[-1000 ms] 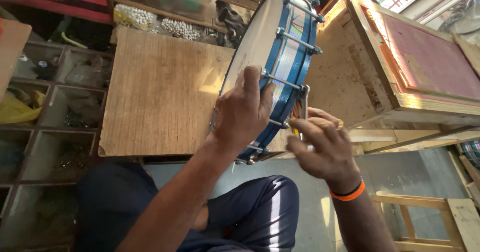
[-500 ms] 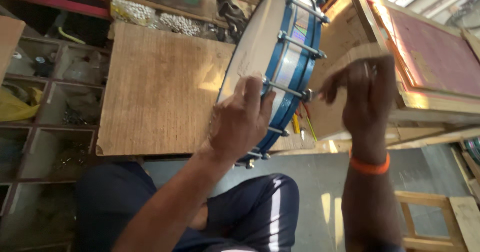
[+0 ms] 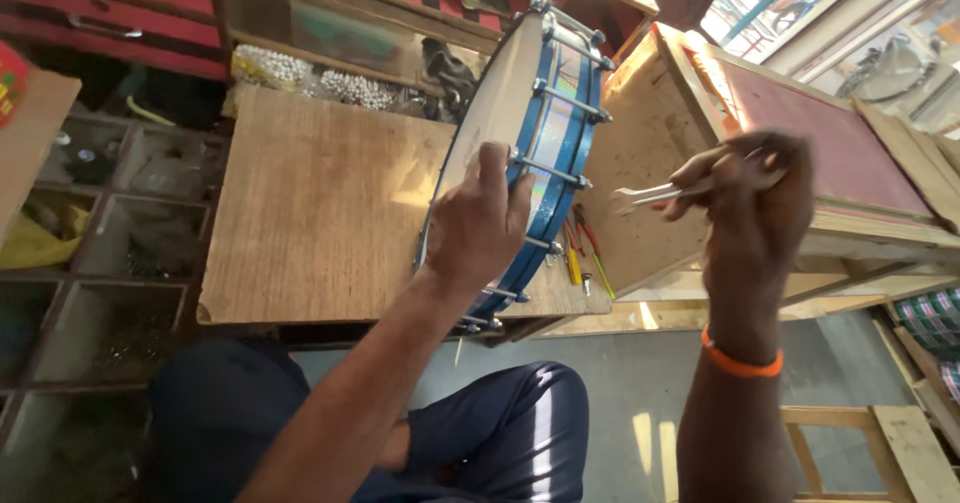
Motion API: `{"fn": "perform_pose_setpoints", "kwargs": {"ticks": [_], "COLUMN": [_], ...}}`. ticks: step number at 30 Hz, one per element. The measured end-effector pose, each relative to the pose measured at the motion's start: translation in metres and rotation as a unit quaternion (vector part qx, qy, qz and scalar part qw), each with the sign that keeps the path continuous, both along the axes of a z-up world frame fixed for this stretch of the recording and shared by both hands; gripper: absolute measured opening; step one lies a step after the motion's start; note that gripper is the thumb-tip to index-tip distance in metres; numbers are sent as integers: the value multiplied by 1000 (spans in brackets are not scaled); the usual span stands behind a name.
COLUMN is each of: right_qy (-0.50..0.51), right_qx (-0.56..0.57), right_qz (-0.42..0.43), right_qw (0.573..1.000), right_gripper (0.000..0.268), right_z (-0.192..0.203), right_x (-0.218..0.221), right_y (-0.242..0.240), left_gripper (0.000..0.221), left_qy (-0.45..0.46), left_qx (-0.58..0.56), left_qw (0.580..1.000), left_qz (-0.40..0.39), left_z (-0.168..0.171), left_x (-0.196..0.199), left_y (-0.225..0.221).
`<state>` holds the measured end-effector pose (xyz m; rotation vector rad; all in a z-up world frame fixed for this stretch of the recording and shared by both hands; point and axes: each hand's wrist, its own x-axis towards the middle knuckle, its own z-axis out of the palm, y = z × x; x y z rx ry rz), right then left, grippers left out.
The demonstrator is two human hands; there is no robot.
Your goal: The person tightens the lugs on the rim of a drum using a wrench, rotating the drum by hand on a workbench to reach different points.
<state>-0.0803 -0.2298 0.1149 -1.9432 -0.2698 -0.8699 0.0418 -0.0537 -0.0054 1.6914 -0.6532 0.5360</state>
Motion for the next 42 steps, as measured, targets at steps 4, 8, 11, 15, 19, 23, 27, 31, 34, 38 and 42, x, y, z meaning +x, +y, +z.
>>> {"fn": "perform_pose_setpoints", "kwargs": {"ticks": [4,8,11,15,19,23,27,31,34,38,42], "right_qy": [-50,-101,-123,-145,-165,-129,-121,-126,-145,-183,-214], "right_qx": [-104,-177,-239,-282,-406,-483,-488,-493,-502,-485,-494], "right_qz": [-53,-95,-113,-106,-119,-120,-79,-70,-67,-75,-112], "right_qw": [992,975,956,943,891,858,861,858,850,852,835], "right_gripper": [10,10,11,11,13,19,20,22,21,18,13], "right_z": [-33,-58,-64,-68,-68,-74,-83,-83,-82,-77,-68], "right_x": [-9,-12,-9,-1,0,-1,3,7,11,22,28], "right_y": [11,18,19,19,22,30,33,27,20,19,35], "left_gripper": [31,29,30,31,30,30,31,30,30,29,33], "left_qy": [-25,2,0,7,5,5,4,-9,-7,-2,-24], "left_qx": [-27,-23,-26,-27,-24,-24,-29,-41,-39,-38,-35], "left_qw": [999,1000,1000,1000,1000,1000,999,999,999,999,999], "left_qz": [10,-5,-12,-15,-15,-15,-18,-11,-10,-9,-1], "left_z": [0,-1,3,4,4,6,6,7,8,8,6], "left_x": [0,-2,0,1,1,4,5,5,4,0,-5], "left_y": [-2,1,0,-1,-1,-2,-4,-3,-3,0,2]}}
